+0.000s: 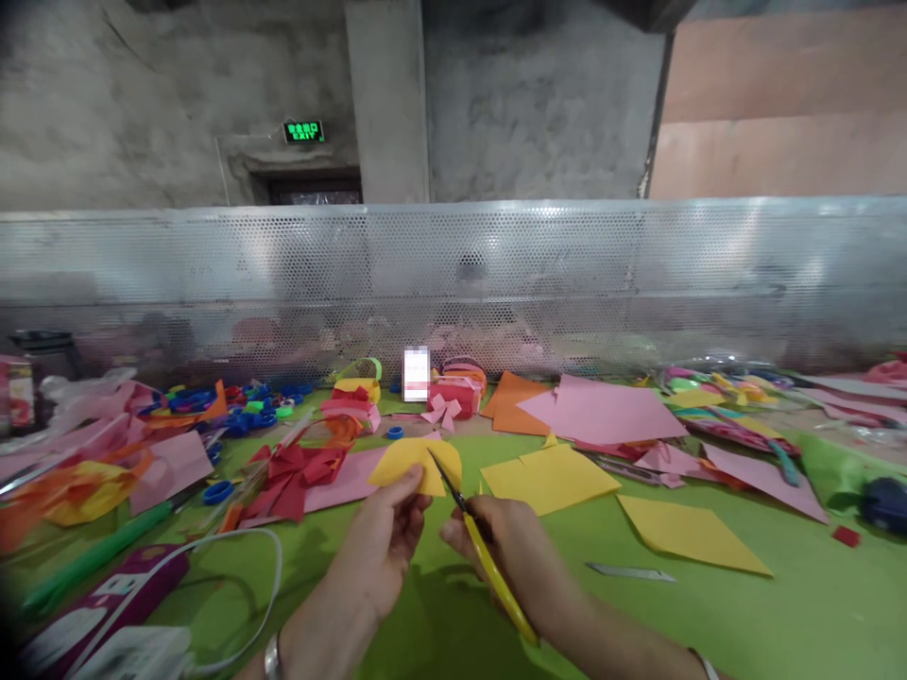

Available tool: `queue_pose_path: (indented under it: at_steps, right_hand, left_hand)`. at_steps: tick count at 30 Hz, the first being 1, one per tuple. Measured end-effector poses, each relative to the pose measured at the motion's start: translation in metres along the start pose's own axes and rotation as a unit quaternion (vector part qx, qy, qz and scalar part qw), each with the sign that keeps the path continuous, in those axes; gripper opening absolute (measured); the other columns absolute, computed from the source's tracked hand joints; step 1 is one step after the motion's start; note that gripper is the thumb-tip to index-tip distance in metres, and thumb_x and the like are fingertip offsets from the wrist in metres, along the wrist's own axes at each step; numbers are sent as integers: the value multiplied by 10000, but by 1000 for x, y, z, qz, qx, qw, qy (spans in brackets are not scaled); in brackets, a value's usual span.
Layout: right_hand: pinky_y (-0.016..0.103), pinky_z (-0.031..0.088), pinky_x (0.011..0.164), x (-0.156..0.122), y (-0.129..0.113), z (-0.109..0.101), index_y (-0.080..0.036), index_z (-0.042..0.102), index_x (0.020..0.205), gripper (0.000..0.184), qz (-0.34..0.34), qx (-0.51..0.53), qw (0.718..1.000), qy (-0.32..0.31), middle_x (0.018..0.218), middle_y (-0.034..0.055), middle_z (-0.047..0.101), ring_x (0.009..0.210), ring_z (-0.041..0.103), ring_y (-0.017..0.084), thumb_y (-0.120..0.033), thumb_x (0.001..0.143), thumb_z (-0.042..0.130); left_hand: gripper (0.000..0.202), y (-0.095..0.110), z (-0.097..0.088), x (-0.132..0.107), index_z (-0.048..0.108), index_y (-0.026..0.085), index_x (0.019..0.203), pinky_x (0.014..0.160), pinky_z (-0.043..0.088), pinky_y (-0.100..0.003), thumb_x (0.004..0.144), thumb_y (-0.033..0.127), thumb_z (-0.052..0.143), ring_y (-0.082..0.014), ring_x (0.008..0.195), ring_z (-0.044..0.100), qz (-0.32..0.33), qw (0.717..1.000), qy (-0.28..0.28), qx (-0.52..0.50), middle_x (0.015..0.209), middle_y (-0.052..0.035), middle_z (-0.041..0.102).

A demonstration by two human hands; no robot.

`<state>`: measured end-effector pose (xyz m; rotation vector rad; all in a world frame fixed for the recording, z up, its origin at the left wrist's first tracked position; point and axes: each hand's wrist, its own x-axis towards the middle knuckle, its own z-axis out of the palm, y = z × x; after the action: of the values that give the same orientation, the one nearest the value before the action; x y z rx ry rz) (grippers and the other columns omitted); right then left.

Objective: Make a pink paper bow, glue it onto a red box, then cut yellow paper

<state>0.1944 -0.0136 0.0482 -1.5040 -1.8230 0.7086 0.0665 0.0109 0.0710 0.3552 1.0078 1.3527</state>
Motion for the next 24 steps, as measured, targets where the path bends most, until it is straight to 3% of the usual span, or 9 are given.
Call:
queue_pose_path:
  at_steps: [2,4,8,10,13,16,18,21,24]
  right_hand:
    - [214,367,482,0,-1,0,-175,553,696,230,-37,-16,999,25,599,-1,535,519,503,126,-346,792,434]
    - [220,360,488,1,-1,0,-168,549,783,169,-32,3,999,38,611,-7,523,519,488,124,-285,759,430]
    - [216,303,411,1,1,2,-121,423,1134,480,7,61,997,47,523,-82,403,419,388,116,-234,668,437]
    - [216,310,418,1,2,1,-116,378,1177,550,13,78,996,51,539,-79,423,432,393,119,-242,647,450]
    - [222,320,440,3,2,0,-146,437,1063,434,27,74,995,53,575,-49,468,468,421,124,-243,640,456]
    - [235,318,482,6,3,2,-184,488,739,109,14,19,998,65,570,-25,447,509,426,128,-238,654,445]
    - [245,315,502,7,4,4,-192,463,618,108,2,-5,997,71,573,-13,436,522,418,128,-262,691,427]
    - [250,320,500,7,4,6,-192,470,598,177,-1,-7,998,70,568,-10,433,514,418,129,-293,728,407]
    - [233,318,446,4,2,5,-201,451,674,65,10,31,997,65,562,-32,429,459,408,111,-256,705,435]
  left_hand:
    - [39,-1,0,0,622,96,712,375,413,-96,712,69,649,-30,426,535,-3,1000,-9,11,564,16,588]
    - [36,-1,-1,-1,627,95,716,372,401,-93,710,68,649,-26,425,531,-5,1000,-16,17,567,17,590]
    - [33,-2,0,-2,632,98,707,380,397,-92,710,72,652,-21,423,529,-2,999,-27,27,564,21,593]
    - [27,-2,1,-3,636,100,711,380,393,-93,712,79,654,-23,424,534,1,999,-37,33,562,20,597]
    - [36,-2,1,-5,637,99,709,373,381,-90,714,64,647,-22,415,534,4,998,-42,39,555,20,602]
    - [43,-2,1,-5,636,100,700,369,376,-89,713,61,646,-21,409,532,6,998,-44,44,540,24,597]
    - [46,-2,1,-5,634,104,692,367,373,-89,709,65,651,-22,408,532,5,998,-46,48,529,28,592]
    - [58,-1,1,-5,633,110,683,366,373,-89,697,61,662,-22,406,532,3,998,-47,49,524,33,590]
    - [59,-1,2,-6,639,112,682,368,372,-85,687,65,675,-20,409,534,2,998,-47,49,529,32,596]
